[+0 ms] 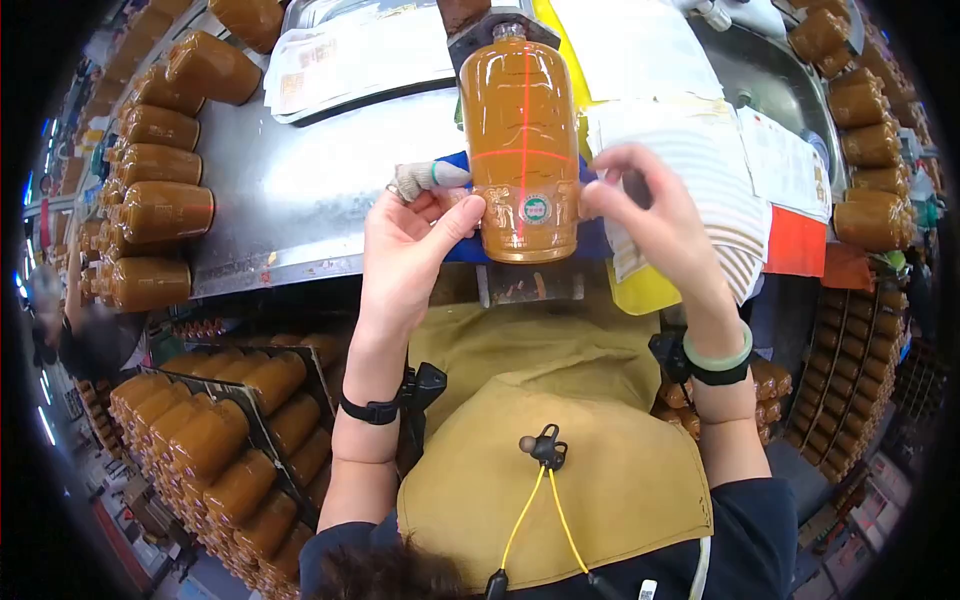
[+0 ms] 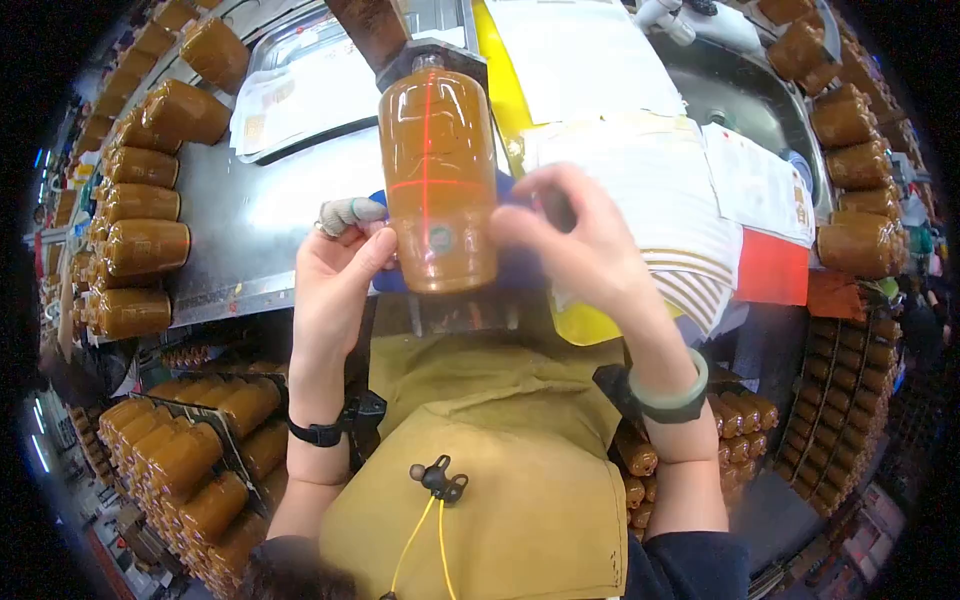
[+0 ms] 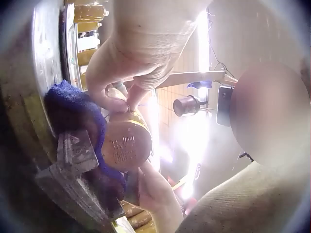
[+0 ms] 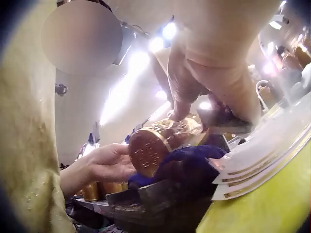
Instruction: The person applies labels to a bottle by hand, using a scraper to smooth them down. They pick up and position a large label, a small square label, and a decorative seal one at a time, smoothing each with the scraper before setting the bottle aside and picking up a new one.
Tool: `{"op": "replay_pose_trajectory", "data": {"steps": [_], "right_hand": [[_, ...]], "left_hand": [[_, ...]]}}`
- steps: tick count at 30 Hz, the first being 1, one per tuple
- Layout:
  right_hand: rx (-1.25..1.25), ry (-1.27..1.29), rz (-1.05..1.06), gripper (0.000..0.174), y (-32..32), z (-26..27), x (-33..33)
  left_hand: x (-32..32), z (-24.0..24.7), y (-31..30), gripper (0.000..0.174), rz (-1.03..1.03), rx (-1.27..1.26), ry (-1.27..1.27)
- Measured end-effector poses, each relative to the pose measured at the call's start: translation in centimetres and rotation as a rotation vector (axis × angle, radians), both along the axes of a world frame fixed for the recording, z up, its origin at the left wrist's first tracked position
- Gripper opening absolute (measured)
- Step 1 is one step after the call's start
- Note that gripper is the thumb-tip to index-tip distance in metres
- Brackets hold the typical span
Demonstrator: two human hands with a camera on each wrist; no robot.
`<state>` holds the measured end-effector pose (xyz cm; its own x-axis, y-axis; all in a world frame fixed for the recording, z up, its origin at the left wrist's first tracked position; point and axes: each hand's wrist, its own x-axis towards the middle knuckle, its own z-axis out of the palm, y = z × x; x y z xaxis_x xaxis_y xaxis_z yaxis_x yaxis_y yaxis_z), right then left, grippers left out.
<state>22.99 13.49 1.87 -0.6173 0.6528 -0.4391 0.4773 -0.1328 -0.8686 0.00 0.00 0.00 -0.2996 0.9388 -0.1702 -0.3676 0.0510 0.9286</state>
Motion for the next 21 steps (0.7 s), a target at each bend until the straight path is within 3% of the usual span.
{"op": "replay_pose_trajectory", "data": {"steps": [2,5,7,9,10,13,15,17,18,19,20,21], "right_hand": [[0.159,0.253,-0.315,0.031,0.1,-0.4,0.3],[0.316,0.342,-0.279,0.030,-0.1,1.0,0.7],[0.237,0.435,-0.266,0.028,-1.4,2.3,-0.1],[0.263,0.137,-0.145,0.026,-1.9,2.6,-0.4],[0.319,0.114,-0.191,0.026,-1.2,2.0,-0.2],[0.268,0.358,-0.285,0.029,-1.3,2.1,0.1],[0.261,0.325,-0.254,0.029,-1.7,2.5,0.0],[0.374,0.313,-0.095,0.028,-1.8,2.3,-0.1],[0.470,0.188,0.035,0.053,-1.8,2.6,0.0],[0.469,0.189,0.042,0.053,-2.4,2.8,-0.3],[0.579,0.154,0.030,0.074,-3.3,3.1,-1.2],[0.689,0.119,0.015,0.096,-3.9,3.4,-2.1]], "left_hand": [[0.1,0.1,0.1,0.029,0.033,-0.002,-0.018],[-0.1,-0.1,0.5,0.028,0.028,0.014,-0.006],[0.1,-0.1,0.4,0.028,0.036,0.004,-0.016],[0.2,0.1,0.2,0.029,0.051,-0.002,-0.015],[0.2,0.2,0.2,0.029,0.053,0.002,-0.021],[0.4,-0.1,-0.1,0.030,0.080,0.008,0.023],[0.6,-0.5,0.1,0.031,0.157,0.013,0.146],[0.6,-1.2,-0.2,0.033,0.168,0.027,0.175],[1.0,-1.3,-0.1,0.033,0.268,0.022,0.281],[1.2,-1.5,-0.2,0.033,0.368,0.014,0.388],[1.2,-2.0,-0.7,0.038,0.380,0.007,0.546],[1.5,-2.0,-1.1,0.038,0.384,0.007,0.546]]}}
